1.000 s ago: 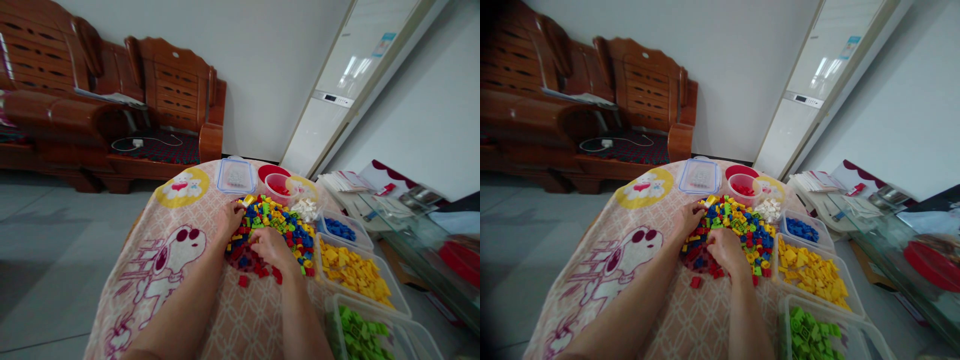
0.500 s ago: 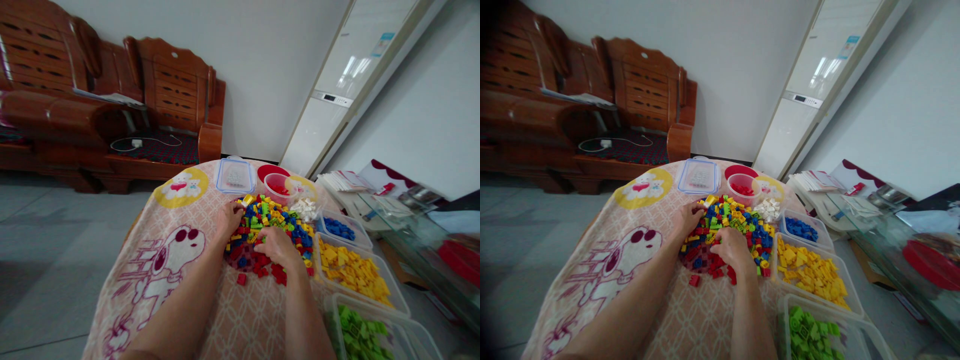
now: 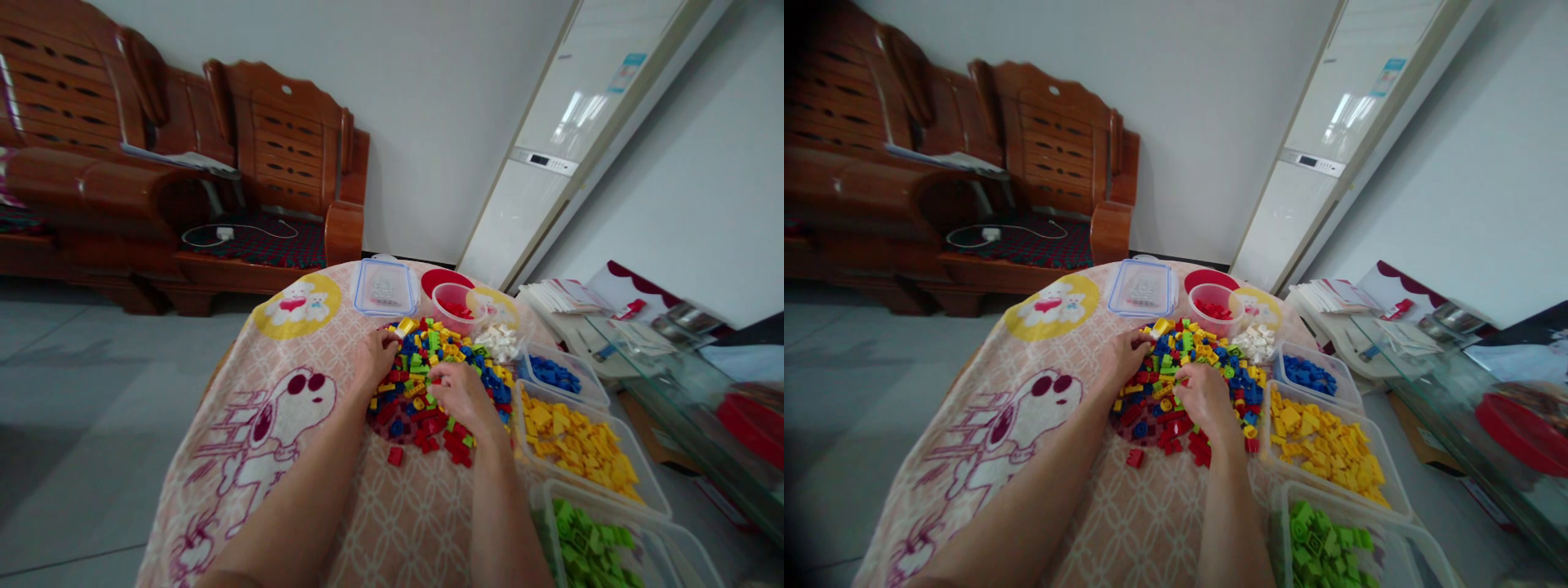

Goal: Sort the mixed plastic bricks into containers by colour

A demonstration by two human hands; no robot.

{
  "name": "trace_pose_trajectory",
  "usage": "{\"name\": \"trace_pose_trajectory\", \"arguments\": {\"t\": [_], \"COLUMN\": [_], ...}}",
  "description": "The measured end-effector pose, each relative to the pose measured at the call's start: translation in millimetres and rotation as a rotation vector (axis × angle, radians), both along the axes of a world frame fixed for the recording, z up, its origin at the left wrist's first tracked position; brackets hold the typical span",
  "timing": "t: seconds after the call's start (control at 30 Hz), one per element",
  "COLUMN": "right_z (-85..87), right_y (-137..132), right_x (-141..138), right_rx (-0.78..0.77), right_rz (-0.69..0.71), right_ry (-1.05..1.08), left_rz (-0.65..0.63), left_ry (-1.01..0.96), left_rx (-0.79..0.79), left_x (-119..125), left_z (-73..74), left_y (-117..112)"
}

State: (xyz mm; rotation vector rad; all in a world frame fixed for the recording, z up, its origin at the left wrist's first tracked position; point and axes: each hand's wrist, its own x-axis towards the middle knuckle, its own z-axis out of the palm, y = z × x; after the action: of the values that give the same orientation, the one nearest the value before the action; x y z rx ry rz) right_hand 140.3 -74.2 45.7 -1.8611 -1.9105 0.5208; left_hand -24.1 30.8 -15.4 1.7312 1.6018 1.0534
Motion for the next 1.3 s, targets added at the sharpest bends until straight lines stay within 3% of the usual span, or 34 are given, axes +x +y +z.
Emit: {"name": "trace_pose_trajectory", "arguments": {"t": [0.2, 0.4, 0.6, 0.8, 1.0, 1.2, 1.3], "right_z": [2.1, 1.6, 0.3, 3.1, 1.6, -1.2, -4.9], "right_y": [-6, -6, -8, -6, -1, 5, 10], "right_x": [-25, -44, -50, -42, -26, -9, 4], "right_rx": [-0.083, -0.089, -0.095, -0.099, -0.071, -0.037, 0.071], "right_rz": [0.214, 0.170, 0.169, 0.181, 0.071, -0.163, -0.340], "right_ry": [-0.177, -0.488, -0.499, -0.187, 0.169, 0.658, 0.897], "left_rz": [0.009, 0.004, 0.006, 0.019, -0.003, 0.008, 0.013], "left_ry": [0.043, 0.062, 0.043, 0.033, 0.014, 0.012, 0.020], "left_rx": [-0.010, -0.022, -0.018, -0.012, 0.016, 0.008, 0.002], "left_x": [-1, -2, -2, -1, -1, 0, -1], "left_z": [7.9, 10.9, 5.9, 5.0, 2.8, 0.6, 1.7], "left_y": [-5, -7, -4, -4, -2, 0, -1]}}
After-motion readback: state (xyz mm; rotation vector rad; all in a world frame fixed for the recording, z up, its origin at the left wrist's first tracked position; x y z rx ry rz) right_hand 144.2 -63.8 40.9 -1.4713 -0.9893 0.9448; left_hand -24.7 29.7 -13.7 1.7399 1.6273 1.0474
